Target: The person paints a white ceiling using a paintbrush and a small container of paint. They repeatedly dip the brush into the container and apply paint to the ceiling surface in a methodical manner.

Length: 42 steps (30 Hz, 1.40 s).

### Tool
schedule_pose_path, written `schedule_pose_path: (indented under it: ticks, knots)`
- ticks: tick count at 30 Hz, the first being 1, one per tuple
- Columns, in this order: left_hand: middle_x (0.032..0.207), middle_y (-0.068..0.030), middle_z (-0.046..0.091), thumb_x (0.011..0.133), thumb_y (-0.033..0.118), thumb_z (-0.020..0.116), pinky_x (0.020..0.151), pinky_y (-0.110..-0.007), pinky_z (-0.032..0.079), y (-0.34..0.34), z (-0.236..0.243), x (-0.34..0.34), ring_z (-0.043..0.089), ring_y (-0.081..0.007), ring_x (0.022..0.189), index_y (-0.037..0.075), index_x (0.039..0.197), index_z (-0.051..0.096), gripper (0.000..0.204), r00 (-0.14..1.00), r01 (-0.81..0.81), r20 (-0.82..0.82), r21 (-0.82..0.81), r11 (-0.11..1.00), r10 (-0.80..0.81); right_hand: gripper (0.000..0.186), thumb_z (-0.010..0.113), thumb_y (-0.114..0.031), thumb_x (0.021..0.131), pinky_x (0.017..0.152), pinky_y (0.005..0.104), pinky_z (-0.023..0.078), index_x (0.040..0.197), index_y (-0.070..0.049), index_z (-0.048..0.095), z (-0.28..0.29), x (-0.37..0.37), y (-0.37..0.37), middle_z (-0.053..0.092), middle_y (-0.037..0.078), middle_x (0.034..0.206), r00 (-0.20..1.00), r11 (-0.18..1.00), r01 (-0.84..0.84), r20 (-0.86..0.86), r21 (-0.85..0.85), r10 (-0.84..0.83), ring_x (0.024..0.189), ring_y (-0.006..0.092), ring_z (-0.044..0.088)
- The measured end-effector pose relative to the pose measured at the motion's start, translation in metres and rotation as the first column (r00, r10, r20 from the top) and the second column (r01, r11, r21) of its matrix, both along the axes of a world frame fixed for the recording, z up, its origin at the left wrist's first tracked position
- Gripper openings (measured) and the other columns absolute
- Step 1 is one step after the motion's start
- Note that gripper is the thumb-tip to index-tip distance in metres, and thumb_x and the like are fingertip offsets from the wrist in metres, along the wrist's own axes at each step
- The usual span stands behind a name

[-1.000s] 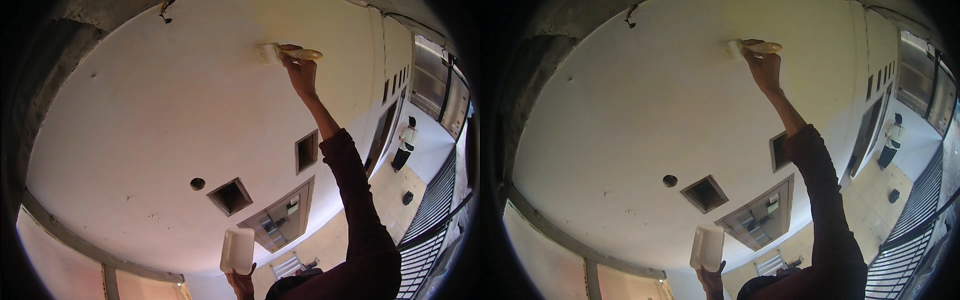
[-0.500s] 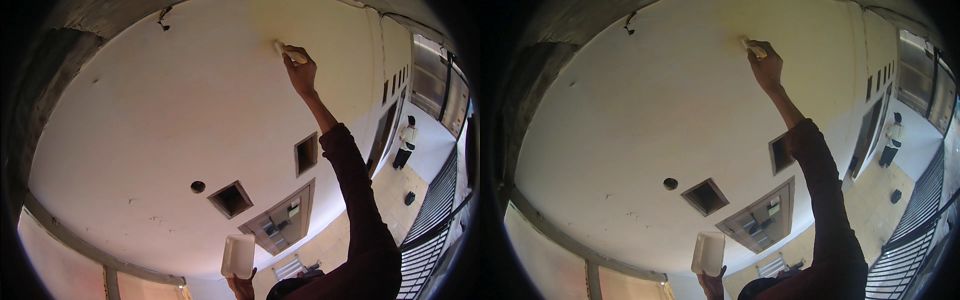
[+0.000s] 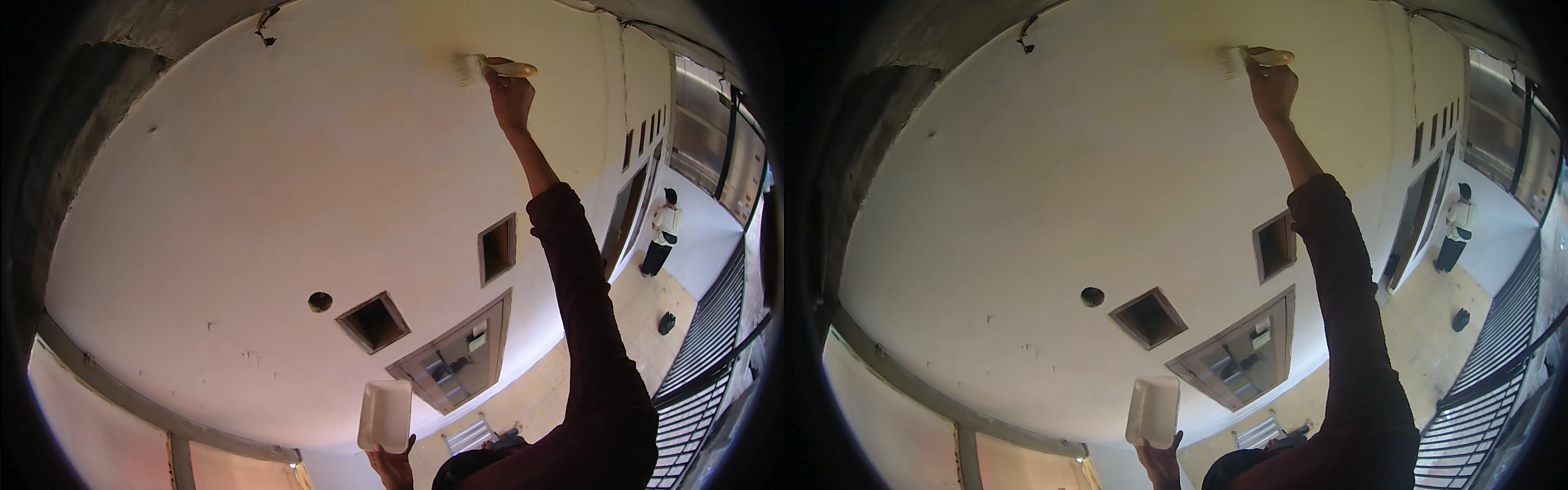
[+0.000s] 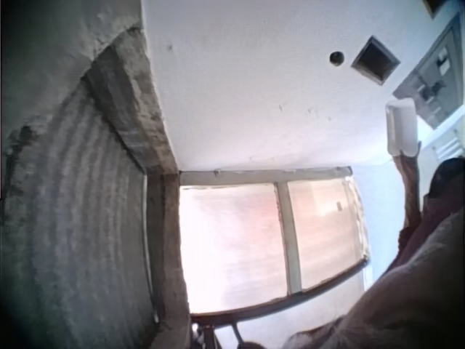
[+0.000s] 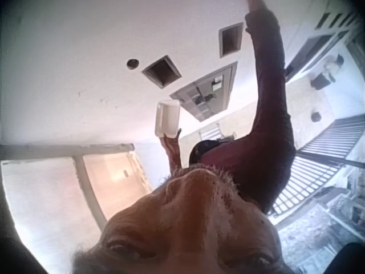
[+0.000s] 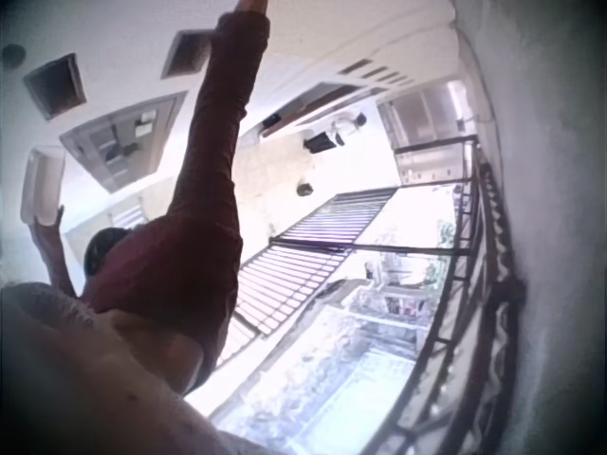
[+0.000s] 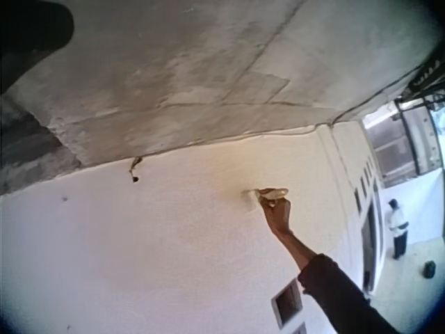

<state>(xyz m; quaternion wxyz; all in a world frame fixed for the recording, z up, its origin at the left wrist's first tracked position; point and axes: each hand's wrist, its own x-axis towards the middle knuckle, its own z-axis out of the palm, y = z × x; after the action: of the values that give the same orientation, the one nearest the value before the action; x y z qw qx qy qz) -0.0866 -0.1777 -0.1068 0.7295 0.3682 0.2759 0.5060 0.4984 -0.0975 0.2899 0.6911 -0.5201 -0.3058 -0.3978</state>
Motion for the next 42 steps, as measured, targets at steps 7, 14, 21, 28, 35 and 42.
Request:
schedule_pose_path:
  ticks: [7,14,21,28,35,42]
  knots:
    - [0.146,-0.0164,0.048,0.103,0.045,0.055,0.091,-0.057,0.059,-0.001,-0.006,-0.005,0.058,-0.0354,0.124,0.01,0.153,0.035,0.064,1.0,-0.016,0.025,-0.014,1.0,0.016,0.018,0.072,-0.007,0.087,0.073,0.0398,0.058,0.104,-0.015,0.073,-0.015,-0.059,0.025,0.07,0.004,0.104,0.948,0.983,0.182,0.264,0.016,-0.18,0.088,0.0275,0.071]
    - [0.147,-0.0166,0.047,0.103,0.045,0.055,0.09,-0.056,0.06,0.003,-0.009,-0.003,0.058,-0.0357,0.124,0.011,0.154,0.034,0.064,0.999,0.029,0.042,0.004,1.0,-0.029,0.016,0.071,-0.006,0.089,0.072,0.0337,0.058,0.105,-0.011,0.073,-0.013,-0.135,0.041,0.073,0.004,0.103,0.927,0.939,-0.307,0.173,-0.154,0.332,0.086,0.0194,0.07]
    - [0.161,-0.015,0.035,0.103,0.044,0.054,0.105,-0.063,0.05,0.003,-0.004,-0.003,0.041,-0.0378,0.143,0.015,0.16,0.027,0.069,0.992,0.079,-0.096,-0.087,0.993,-0.088,0.026,0.076,-0.019,0.091,0.069,0.0269,0.058,0.112,-0.005,0.072,-0.034,0.0,-0.014,0.072,0.004,0.096,0.912,0.912,-0.405,-0.047,0.061,0.408,0.085,0.0102,0.068]
    - [0.149,-0.0162,0.046,0.103,0.047,0.053,0.09,-0.055,0.06,-0.001,-0.012,-0.007,0.057,-0.0351,0.125,0.013,0.155,0.033,0.066,1.0,0.013,-0.015,0.03,0.999,-0.012,0.021,0.075,-0.016,0.09,0.078,0.0332,0.059,0.11,-0.008,0.074,-0.053,0.091,-0.039,0.076,0.007,0.101,0.993,0.993,0.014,-0.115,0.115,0.0,0.089,0.0174,0.074]
    - [0.15,-0.0159,0.045,0.102,0.047,0.054,0.091,-0.055,0.059,0.0,-0.01,-0.005,0.057,-0.0358,0.126,0.013,0.155,0.032,0.066,1.0,0.022,-0.013,0.014,1.0,-0.022,0.015,0.075,-0.01,0.088,0.073,0.037,0.059,0.102,-0.013,0.074,-0.06,0.009,-0.007,0.074,0.003,0.106,0.976,0.987,0.152,0.165,-0.042,-0.143,0.087,0.0263,0.074]
    - [0.161,-0.0151,0.034,0.103,0.042,0.055,0.106,-0.064,0.049,-0.001,-0.009,-0.003,0.04,-0.0378,0.144,0.015,0.159,0.027,0.068,0.998,0.054,-0.036,-0.068,0.996,-0.057,0.016,0.074,-0.013,0.092,0.069,0.0321,0.058,0.106,-0.006,0.074,-0.062,-0.037,-0.008,0.076,0.006,0.103,0.885,0.89,-0.452,0.093,-0.063,0.456,0.085,0.0136,0.072]
